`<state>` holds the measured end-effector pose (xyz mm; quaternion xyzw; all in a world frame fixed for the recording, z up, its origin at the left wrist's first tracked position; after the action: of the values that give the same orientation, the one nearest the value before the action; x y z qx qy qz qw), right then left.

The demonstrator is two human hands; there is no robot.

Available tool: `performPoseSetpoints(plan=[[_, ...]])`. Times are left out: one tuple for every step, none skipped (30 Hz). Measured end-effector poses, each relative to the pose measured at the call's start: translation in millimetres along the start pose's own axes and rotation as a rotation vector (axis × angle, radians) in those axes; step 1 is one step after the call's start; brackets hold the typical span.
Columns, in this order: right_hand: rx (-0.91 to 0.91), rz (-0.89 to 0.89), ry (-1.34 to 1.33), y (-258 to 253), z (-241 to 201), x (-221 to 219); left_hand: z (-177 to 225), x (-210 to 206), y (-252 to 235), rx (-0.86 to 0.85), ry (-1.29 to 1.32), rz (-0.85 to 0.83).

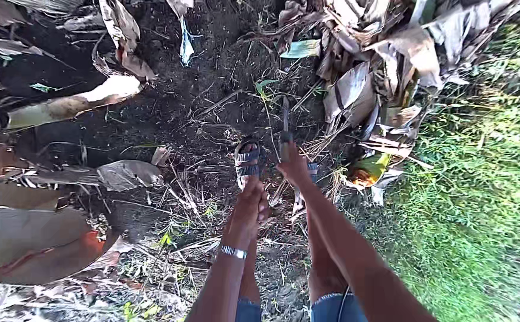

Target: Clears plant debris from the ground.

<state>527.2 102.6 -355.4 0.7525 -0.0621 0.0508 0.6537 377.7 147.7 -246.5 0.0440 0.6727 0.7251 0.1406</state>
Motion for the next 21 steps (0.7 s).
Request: performPoseSetpoints(plan=[[0.002,-0.016,-0.064,-4.7,-0.8,32.8,6.0,-5.6,-13.1,-0.016,-0.054,0.015],[-0.012,-0.014,-0.109,-11.0,-1.7,65.4,12.4,-12.5,-29.7,-0.037,-0.099,0.019],[-0.026,-0.012,-0.113,-17.5,-5.0,95.8,19.6,-20.4,-48.9,-0.052,-0.14,0.036],[-0.032,-0.009,-0.104,-23.5,-11.1,122.1,27.8,-30.2,-69.7,-0.07,-0.165,0.041],[-0.032,-0.021,-0.095,-27.9,-20.1,142.5,37.0,-40.7,-90.0,-0.09,-0.183,0.037],[-0.033,-0.028,-0.088,-30.8,-28.9,157.4,44.9,-50.0,-109.4,-0.098,-0.203,0.034],[-0.028,-0.033,-0.083,-33.3,-35.6,167.4,51.0,-57.3,-128.5,-0.088,-0.216,0.048],[-0.026,-0.042,-0.083,-35.9,-39.3,173.5,54.8,-62.2,-147.0,-0.076,-0.226,0.066],[-0.032,-0.06,-0.086,-37.4,-41.3,177.4,57.5,-65.9,-162.8,-0.06,-0.237,0.086],[-0.033,-0.073,-0.093,-39.9,-41.7,181.2,59.1,-69.0,-176.8,-0.04,-0.243,0.105],[-0.027,-0.082,-0.104,-42.8,-41.3,184.1,60.0,-71.9,-188.7,-0.015,-0.248,0.125],[-0.02,-0.088,-0.121,-45.1,-40.3,185.8,60.6,-74.4,-198.5,0.008,-0.251,0.141],[-0.017,-0.096,-0.14,-46.8,-39.1,185.9,61.5,-76.6,-207.0,0.024,-0.252,0.156],[-0.012,-0.1,-0.159,-47.4,-38.1,185.2,62.0,-78.0,-214.4,0.038,-0.254,0.173],[-0.009,-0.1,-0.173,-47.1,-37.2,184.0,62.0,-78.9,-220.5,0.054,-0.262,0.186],[-0.005,-0.096,-0.176,-46.2,-36.9,182.8,61.5,-79.3,-225.2,0.067,-0.27,0.197],[-0.004,-0.094,-0.174,-45.0,-36.7,181.8,60.8,-78.9,-228.2,0.079,-0.268,0.208],[-0.004,-0.093,-0.167,-44.1,-36.6,180.8,60.5,-78.0,-229.5,0.084,-0.26,0.22],[-0.004,-0.093,-0.162,-43.6,-36.8,179.9,60.9,-77.1,-229.3,0.082,-0.251,0.225],[-0.003,-0.094,-0.159,-43.4,-36.9,178.8,61.9,-76.3,-227.8,0.072,-0.246,0.227],[-0.002,-0.095,-0.162,-43.7,-36.5,177.2,62.7,-75.4,-224.5,0.058,-0.247,0.223]])
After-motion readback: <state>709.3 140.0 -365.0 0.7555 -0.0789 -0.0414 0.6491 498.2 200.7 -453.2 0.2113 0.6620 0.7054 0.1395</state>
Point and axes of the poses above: each hand's wrist, its own y-axis away from the middle knuckle, its own x-axis out of the back of the hand, z = x × y, the point moved 10 cm from there along -y, towards the middle knuckle, and after that the axes turned 1 degree about -y, right-handed, at the moved point
